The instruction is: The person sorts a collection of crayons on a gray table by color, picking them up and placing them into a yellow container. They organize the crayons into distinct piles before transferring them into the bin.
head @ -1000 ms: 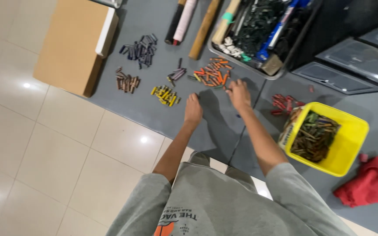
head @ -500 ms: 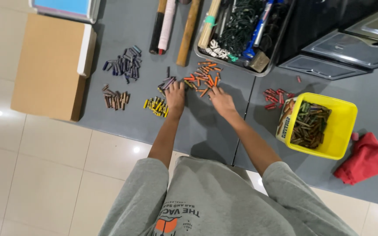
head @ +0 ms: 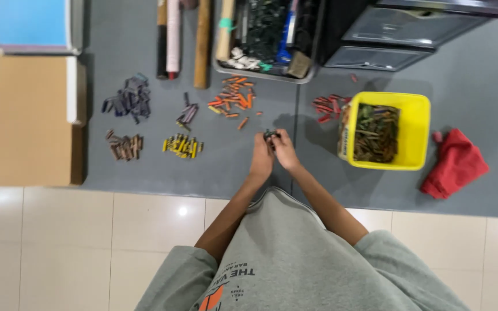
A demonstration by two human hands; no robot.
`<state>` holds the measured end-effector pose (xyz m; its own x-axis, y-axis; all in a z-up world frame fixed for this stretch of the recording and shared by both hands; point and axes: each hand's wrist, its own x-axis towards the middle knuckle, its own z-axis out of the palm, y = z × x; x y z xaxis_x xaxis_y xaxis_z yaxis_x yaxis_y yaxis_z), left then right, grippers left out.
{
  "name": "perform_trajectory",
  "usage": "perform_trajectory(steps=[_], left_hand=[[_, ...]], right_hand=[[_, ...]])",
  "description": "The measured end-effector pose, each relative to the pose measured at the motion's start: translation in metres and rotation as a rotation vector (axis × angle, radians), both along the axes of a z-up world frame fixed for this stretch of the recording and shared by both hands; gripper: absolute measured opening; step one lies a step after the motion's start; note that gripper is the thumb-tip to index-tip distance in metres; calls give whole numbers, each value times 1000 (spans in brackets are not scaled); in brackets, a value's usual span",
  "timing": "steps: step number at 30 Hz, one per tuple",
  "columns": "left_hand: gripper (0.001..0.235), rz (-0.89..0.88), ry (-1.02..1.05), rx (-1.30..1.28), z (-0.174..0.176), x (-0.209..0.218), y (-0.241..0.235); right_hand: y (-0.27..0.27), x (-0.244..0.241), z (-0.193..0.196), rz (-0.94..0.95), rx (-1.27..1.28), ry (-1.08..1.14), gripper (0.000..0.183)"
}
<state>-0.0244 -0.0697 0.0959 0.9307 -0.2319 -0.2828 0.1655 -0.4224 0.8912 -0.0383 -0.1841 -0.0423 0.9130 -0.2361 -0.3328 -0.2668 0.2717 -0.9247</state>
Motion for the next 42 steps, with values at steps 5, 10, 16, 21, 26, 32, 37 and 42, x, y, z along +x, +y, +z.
perform_trajectory(steps=[5,10,16,21,26,32,37,42], left_hand=[[45,-232,-346,-64,0,-33,-73],[60,-498,-232,-161,28,-51,-140],[53,-228,-253,-302,37,-69,-195],[98,-227,-95,-57,41,-62,-209],[91,-330,-284,-50,-29,-80,-233],[89,-317,-222,-160,-28,-120,-255],[90,-360,-322,-172,-34,-134,-276],[56,-452,141,-404,-104,-109,-264]], right_hand=[[-60,-36,97,-214,-17,3,30],[-140,-65,136,-318,-155,-73,32],[-220,-45,141,-356,-66,-49,31],[-298,-8,75,-364,75,177,21],[-330,-5,67,-263,245,272,29],[-357,-34,60,-147,161,296,48],[-379,-71,93,-49,-72,356,48],[-387,-81,155,-363,-921,-15,27]])
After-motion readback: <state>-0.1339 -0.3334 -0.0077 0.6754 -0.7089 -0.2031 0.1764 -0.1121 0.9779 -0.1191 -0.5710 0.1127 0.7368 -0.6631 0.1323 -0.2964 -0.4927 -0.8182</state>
